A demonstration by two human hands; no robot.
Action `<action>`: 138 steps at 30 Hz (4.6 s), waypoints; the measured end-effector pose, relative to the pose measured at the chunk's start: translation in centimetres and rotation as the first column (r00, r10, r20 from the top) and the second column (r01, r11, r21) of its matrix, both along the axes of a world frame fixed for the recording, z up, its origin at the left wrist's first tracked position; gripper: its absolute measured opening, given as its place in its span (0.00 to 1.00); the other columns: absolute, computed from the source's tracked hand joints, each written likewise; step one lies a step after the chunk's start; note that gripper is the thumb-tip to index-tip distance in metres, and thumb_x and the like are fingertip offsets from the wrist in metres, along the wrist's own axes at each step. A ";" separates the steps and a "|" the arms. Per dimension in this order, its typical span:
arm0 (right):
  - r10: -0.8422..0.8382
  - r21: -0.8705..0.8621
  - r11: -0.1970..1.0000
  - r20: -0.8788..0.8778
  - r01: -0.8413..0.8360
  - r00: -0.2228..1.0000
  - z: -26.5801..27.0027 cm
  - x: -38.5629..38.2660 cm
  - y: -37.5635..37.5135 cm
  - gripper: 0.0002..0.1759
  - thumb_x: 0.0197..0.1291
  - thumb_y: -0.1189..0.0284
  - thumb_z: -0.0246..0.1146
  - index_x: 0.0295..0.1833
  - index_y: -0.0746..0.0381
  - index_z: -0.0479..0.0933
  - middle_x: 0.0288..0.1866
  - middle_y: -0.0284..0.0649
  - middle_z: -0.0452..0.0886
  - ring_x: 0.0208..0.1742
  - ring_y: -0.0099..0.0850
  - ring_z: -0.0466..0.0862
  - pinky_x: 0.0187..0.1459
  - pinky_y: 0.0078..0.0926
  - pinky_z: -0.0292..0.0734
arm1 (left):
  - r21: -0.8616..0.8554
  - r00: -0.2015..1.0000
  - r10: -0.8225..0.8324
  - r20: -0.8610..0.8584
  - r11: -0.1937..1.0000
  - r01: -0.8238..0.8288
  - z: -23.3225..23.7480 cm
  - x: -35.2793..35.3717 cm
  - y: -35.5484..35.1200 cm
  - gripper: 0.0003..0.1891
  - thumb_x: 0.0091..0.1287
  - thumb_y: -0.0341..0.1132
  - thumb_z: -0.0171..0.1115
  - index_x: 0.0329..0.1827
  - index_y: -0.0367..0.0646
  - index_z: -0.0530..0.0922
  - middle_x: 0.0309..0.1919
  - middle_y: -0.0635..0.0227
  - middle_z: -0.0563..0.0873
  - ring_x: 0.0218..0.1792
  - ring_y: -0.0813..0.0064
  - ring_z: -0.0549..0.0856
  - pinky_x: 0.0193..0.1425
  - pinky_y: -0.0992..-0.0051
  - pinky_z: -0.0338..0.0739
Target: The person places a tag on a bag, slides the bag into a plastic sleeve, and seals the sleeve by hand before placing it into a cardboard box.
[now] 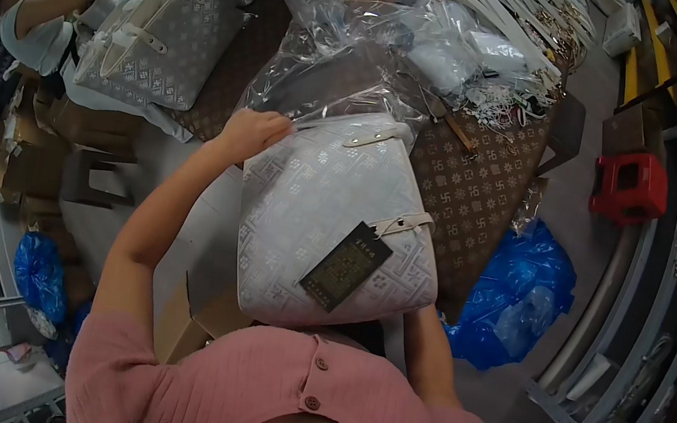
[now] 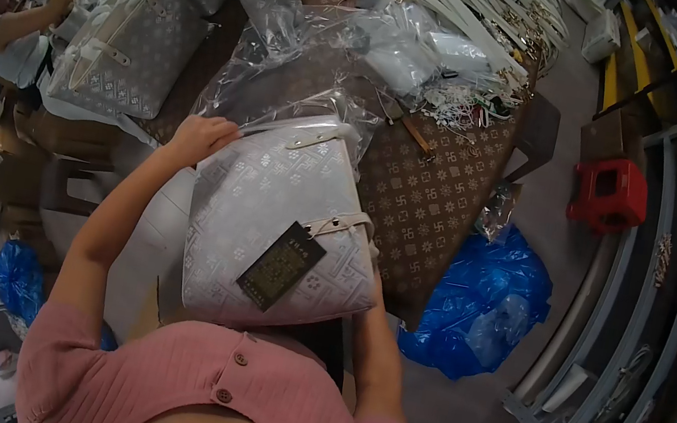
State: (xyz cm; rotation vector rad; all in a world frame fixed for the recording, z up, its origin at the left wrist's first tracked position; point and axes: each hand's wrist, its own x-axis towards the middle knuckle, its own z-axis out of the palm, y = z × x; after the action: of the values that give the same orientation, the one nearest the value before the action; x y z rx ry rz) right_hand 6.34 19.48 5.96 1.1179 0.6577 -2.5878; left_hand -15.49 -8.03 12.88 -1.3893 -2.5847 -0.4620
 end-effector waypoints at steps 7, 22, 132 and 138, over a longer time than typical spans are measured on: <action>-0.280 -0.299 0.944 -0.490 0.142 0.826 -16.7 2.4 0.3 0.32 0.66 0.49 0.43 0.67 0.59 0.59 0.62 0.43 0.67 0.60 0.36 0.69 0.58 0.35 0.68 | 0.065 0.934 0.307 -0.180 0.952 -0.301 -3.9 1.2 -4.3 0.03 0.57 0.29 0.57 0.32 0.44 0.74 0.27 0.62 0.73 0.30 0.59 0.78 0.31 0.65 0.71; 0.028 -0.091 0.992 -0.522 -0.088 0.852 -18.9 5.7 3.4 0.29 0.66 0.54 0.45 0.65 0.61 0.62 0.60 0.43 0.70 0.58 0.33 0.70 0.58 0.32 0.68 | 0.327 0.309 -0.110 0.945 0.379 -0.866 -8.4 4.0 -5.1 0.07 0.56 0.21 0.56 0.36 0.37 0.71 0.23 0.73 0.75 0.27 0.87 0.73 0.30 0.83 0.68; 0.748 0.978 -0.194 0.093 0.082 0.658 28.2 -22.9 11.3 0.17 0.58 0.66 0.55 0.22 0.67 0.74 0.12 0.34 0.70 0.15 0.20 0.70 0.19 0.22 0.64 | 0.150 0.551 0.459 0.697 0.659 -0.737 22.5 -3.8 -7.2 0.09 0.64 0.36 0.55 0.30 0.40 0.76 0.17 0.75 0.75 0.16 0.85 0.75 0.19 0.84 0.67; 0.784 0.931 -0.365 0.305 0.004 0.542 30.4 -18.4 10.2 0.18 0.57 0.68 0.56 0.21 0.70 0.74 0.12 0.33 0.71 0.16 0.17 0.71 0.19 0.17 0.67 | 0.129 0.514 0.403 0.757 0.678 -0.723 20.6 -0.5 -7.9 0.09 0.64 0.35 0.55 0.30 0.39 0.75 0.16 0.75 0.75 0.13 0.86 0.74 0.16 0.86 0.66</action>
State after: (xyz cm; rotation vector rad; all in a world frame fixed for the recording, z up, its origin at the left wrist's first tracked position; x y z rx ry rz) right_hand -12.04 29.71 36.35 -0.1533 2.8257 -0.9918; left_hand -15.97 -15.92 33.52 -0.0898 -2.9367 -1.5385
